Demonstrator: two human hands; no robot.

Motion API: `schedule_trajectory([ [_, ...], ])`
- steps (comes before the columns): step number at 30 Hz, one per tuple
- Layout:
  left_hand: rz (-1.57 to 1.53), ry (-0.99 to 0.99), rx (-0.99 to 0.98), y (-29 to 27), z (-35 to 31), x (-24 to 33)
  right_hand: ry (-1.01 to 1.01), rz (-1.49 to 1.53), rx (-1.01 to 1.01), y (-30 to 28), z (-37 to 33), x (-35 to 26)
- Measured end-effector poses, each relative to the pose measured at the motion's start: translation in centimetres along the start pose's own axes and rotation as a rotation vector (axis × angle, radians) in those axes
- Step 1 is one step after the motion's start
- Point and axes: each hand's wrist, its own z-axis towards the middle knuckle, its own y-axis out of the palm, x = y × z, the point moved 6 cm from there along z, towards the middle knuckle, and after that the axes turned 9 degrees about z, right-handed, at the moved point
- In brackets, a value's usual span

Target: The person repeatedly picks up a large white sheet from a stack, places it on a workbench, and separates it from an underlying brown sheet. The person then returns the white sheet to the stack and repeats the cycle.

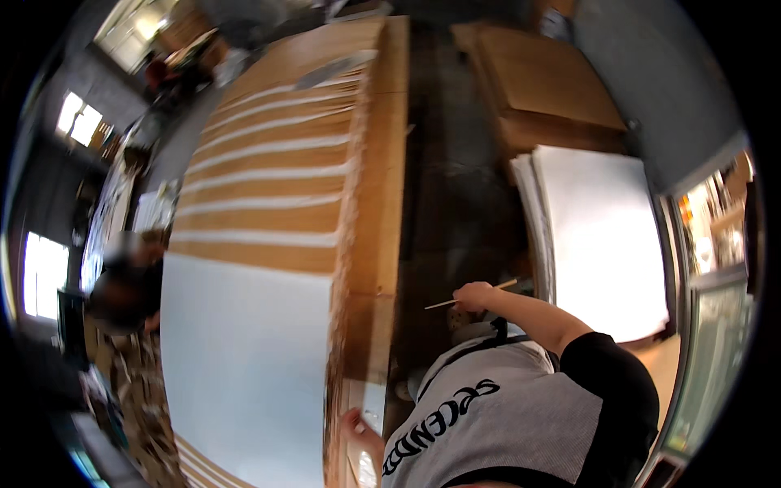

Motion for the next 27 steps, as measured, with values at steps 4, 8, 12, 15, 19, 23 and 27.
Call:
schedule_trajectory([
  [4, -0.172, 0.132, -0.583, 12.6, 4.6, 8.6, -0.037, 0.079, 0.173, -5.0, -1.8, 6.1],
  [8, -0.143, 0.164, -0.84, 18.5, 8.6, 14.2, 0.035, 0.358, 0.371, -9.6, -2.0, 11.7],
  [12, -0.047, 0.229, -1.098, 25.3, 14.4, 18.4, 0.125, 0.446, 0.588, -13.4, -1.0, 16.5],
  [15, -0.05, 0.26, -1.185, 32.8, 19.9, 22.5, 0.207, 0.54, 0.61, -16.7, 0.4, 20.3],
  [19, -0.234, 0.3, -1.255, 42.9, 27.2, 31.4, 0.31, 0.538, 0.583, -23.2, 2.8, 23.7],
  [23, -0.311, 0.417, -1.245, 49.7, 34.3, 42.7, 0.25, 0.506, 0.529, -32.6, 5.8, 23.5],
  [27, -0.25, 0.6, -1.347, 54.6, 38.1, 53.3, -0.038, 0.523, 0.601, -43.7, 8.6, 21.7],
])
